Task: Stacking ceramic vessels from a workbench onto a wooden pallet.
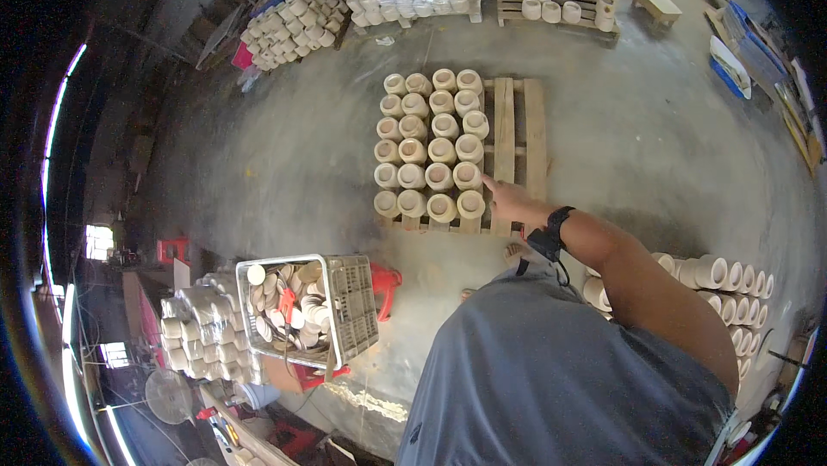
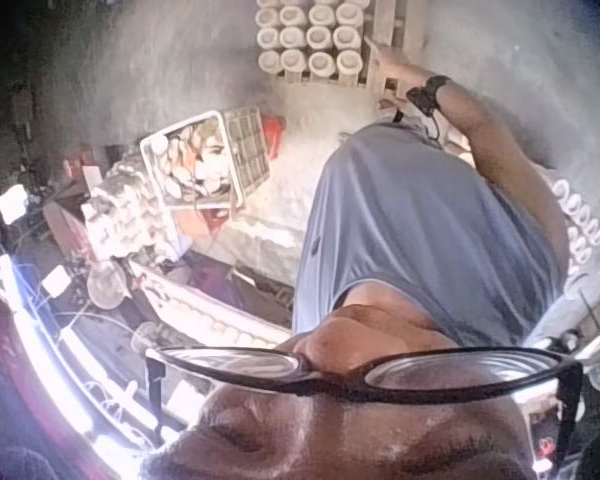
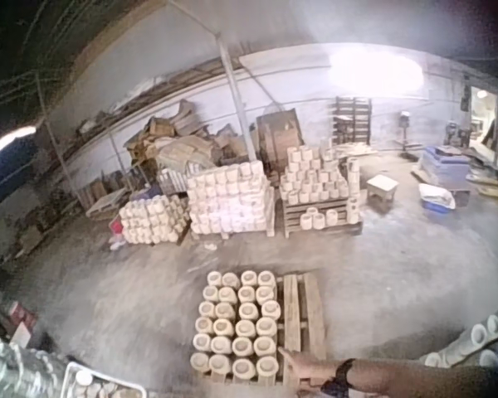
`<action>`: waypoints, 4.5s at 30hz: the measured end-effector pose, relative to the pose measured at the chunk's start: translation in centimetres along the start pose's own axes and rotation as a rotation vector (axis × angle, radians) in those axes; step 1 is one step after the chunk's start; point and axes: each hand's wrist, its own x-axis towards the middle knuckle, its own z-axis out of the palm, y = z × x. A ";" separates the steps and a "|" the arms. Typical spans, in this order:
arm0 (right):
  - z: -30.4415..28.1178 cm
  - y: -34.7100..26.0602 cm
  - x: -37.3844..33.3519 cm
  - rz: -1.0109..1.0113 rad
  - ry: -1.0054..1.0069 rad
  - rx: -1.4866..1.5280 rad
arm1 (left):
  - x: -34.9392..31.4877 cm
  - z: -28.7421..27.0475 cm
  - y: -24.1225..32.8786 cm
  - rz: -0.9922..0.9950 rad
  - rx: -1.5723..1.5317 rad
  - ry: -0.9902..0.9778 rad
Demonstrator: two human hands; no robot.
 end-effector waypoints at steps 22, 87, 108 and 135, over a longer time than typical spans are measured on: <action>-5.9 1.7 5.9 0.054 0.224 -0.019 | -1.1 -0.3 0.1 -0.059 -0.037 0.001; -2.3 18.4 -5.7 0.509 -0.238 0.065 | 24.2 -17.5 14.8 -0.208 -1.157 -0.894; -5.9 13.5 2.8 0.300 -0.124 -0.232 | 22.0 -9.5 10.6 -0.160 -0.367 -0.413; 0.3 27.8 -8.2 0.611 -0.468 0.116 | 31.3 -18.0 15.4 0.406 -0.258 -0.841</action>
